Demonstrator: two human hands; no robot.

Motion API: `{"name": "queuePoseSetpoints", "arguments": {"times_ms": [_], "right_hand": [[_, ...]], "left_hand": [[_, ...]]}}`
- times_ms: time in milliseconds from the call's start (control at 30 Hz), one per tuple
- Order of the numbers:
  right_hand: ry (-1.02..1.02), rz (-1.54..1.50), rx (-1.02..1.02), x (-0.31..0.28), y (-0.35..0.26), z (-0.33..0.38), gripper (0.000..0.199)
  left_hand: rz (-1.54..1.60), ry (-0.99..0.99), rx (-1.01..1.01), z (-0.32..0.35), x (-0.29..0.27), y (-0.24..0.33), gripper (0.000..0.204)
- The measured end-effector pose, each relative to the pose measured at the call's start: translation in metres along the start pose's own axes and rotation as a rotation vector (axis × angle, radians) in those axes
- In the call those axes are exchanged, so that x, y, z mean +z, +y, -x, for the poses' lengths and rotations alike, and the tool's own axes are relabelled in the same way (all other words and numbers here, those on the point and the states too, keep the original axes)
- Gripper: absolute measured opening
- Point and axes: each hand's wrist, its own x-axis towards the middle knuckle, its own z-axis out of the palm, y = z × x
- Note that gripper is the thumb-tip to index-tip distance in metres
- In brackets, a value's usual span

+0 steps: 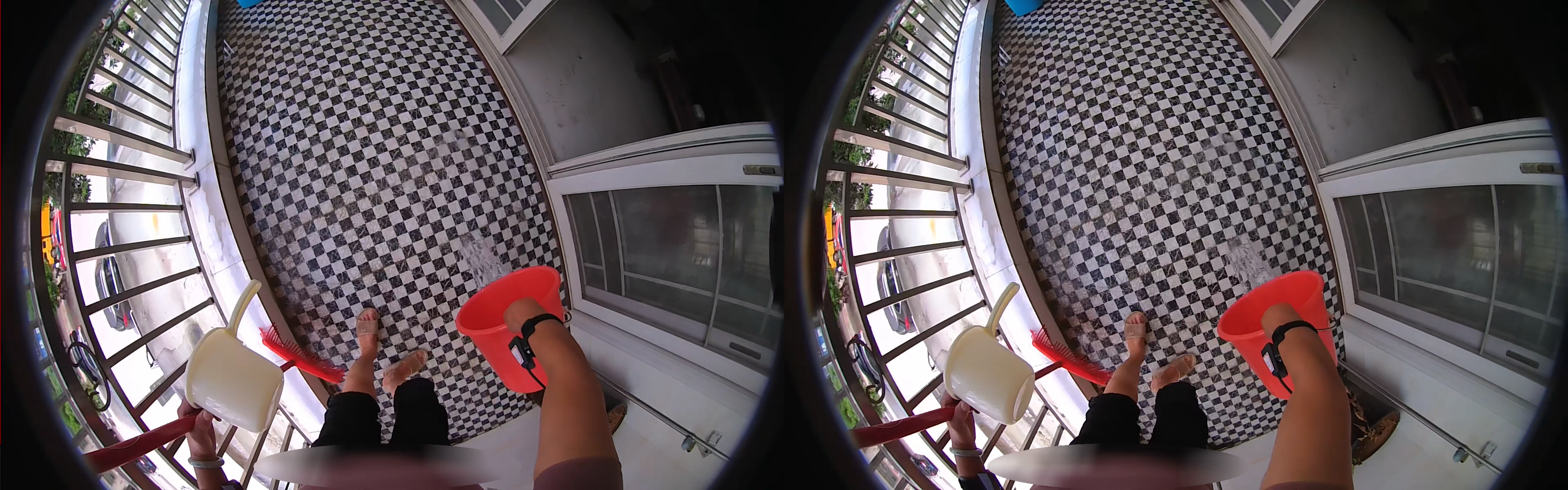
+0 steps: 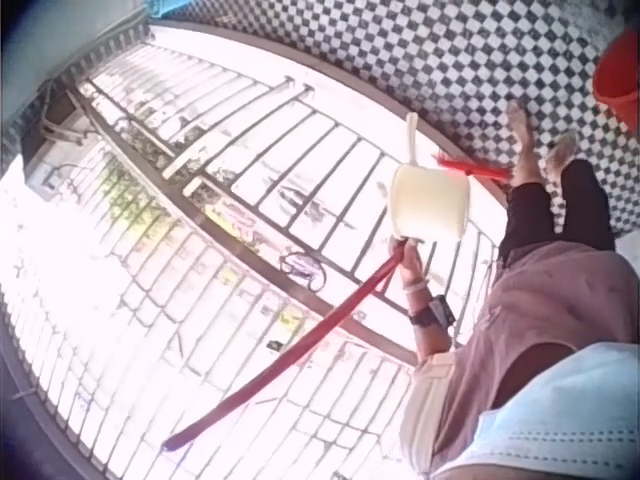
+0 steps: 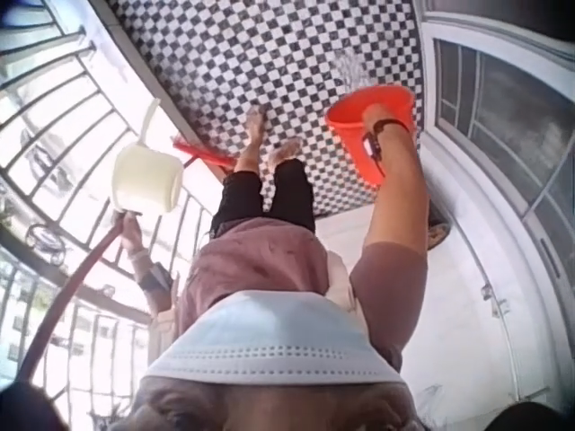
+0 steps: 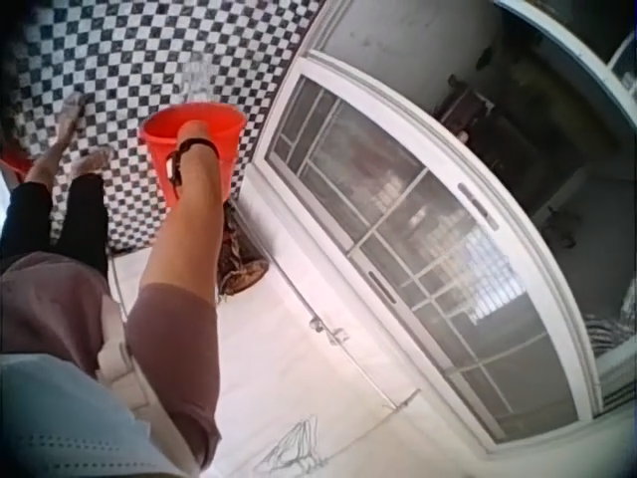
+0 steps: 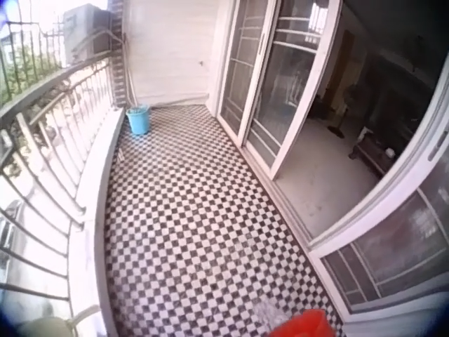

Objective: Pouring water and sweeping the floor on an outdoor balcony.

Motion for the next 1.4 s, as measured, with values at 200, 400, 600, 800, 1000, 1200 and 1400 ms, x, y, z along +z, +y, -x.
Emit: {"name": "queuePoseSetpoints", "arguments": {"times_ms": [200,400,600,800,1000,1200,1400], "right_hand": [[-0.008,0.105,-0.067,-0.053,0.021,0.009,0.026],[-0.199,0.089,-0.177,-0.06,0.05,0.038,0.027],[-0.236,-0.115,-0.167,-0.077,0.092,0.052,0.026],[-0.396,-0.178,-0.142,-0.157,0.134,0.057,0.029],[-0.452,-0.144,-0.124,-0.253,0.187,0.033,0.028],[-0.417,-0.125,-0.177,-0.346,0.229,0.005,0.026],[-0.301,-0.059,-0.101,-0.466,0.258,0.019,0.029]], "left_hand": [[0.061,0.163,-0.051,-0.01,0.032,0.032,0.036],[0.056,0.151,-0.025,-0.036,0.054,0.062,0.03],[0.025,0.156,0.037,-0.064,0.096,0.114,0.014],[0.043,0.237,0.035,-0.104,0.113,0.149,0.019],[0.088,0.317,0.029,-0.152,0.127,0.178,0.019],[0.099,0.401,0.007,-0.227,0.123,0.198,0.018],[0.104,0.387,-0.018,-0.331,0.123,0.261,0.02]]}}
